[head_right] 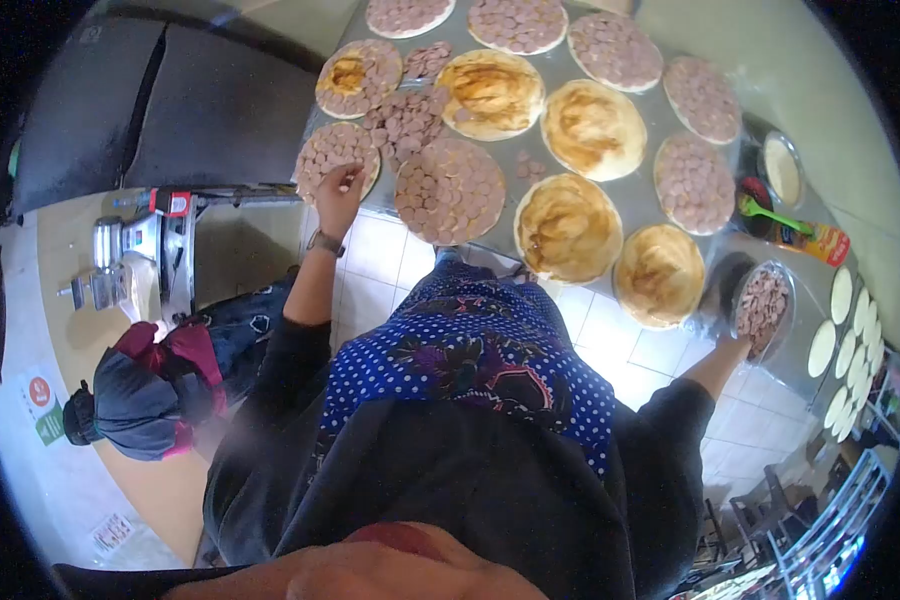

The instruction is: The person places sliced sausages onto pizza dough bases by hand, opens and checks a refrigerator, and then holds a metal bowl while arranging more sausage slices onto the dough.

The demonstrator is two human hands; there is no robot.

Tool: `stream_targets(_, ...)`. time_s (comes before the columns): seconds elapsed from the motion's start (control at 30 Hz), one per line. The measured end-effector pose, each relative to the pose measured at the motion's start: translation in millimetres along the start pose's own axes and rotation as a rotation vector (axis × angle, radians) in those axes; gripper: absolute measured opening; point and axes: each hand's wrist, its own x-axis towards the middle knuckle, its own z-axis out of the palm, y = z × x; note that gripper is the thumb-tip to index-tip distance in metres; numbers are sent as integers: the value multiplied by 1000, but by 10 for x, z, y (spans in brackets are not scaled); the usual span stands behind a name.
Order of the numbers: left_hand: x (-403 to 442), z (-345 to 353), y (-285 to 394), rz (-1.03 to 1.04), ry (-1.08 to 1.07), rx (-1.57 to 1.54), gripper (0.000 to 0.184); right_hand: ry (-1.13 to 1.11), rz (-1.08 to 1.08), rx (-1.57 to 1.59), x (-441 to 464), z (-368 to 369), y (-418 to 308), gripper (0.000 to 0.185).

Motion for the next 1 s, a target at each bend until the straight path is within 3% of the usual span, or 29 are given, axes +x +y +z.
stream_targets(0.07, 152, 46, -94, 32, -31, 118, 13, 253, -138, 19, -287, 97, -192, 32)
stream_targets(0.13, 285, 131, -120, 62, -65, 228, 13, 242, -347, 61, -692, 329, -396, 32)
stream_targets(0.2, 405, 235, -177, 283, -89, 403, 15, -60, -499, 167, -1205, 719, -510, 30)
stream_targets(0.23, 459, 263, -175, 280, -91, 399, 15, -251, -542, 236, -1549, 924, -593, 28)
stream_targets(0.27, 531, 280, -145, 340, -149, 518, 17, -265, -713, 82, -2230, 1083, -858, 22)
stream_targets(0.33, 730, 350, -309, 373, -257, 631, 19, -675, -746, 56, -3442, 1381, -1234, 18)
stream_targets(0.37, 767, 381, -335, 379, -257, 622, 19, -788, -967, 98, -3640, 1660, -1165, 17)
stream_targets(0.43, 825, 400, -444, 456, -244, 626, 16, -1027, -853, 36, -4877, 1669, -1713, 16)
stream_targets(0.6, 1023, 382, -667, 530, -332, 470, 20, -1344, -1219, 140, -6416, 2491, -1977, 19)
stream_targets(0.7, 1070, 329, -683, 608, -357, 463, 19, -1384, -1289, 47, -6815, 2950, -2018, 23)
stream_targets(0.77, 1127, 258, -712, 619, -358, 254, 19, -1403, -1344, 5, -6995, 3176, -2076, 29)
stream_targets(0.83, 1169, 109, -688, 575, -329, 58, 18, -1426, -1397, -32, -7111, 3303, -2139, 35)
stream_targets(0.9, 1222, -79, -675, 77, -584, -347, 11, -1442, -1551, -183, -7194, 3357, -2177, 39)
stream_targets(0.93, 1256, -85, -766, 74, -591, -353, 11, -1440, -1545, -193, -7237, 3368, -2186, 39)
stream_targets(1.0, 1365, -93, -932, -284, -528, -927, 12, -1453, -1700, -351, -7302, 3376, -2206, 34)
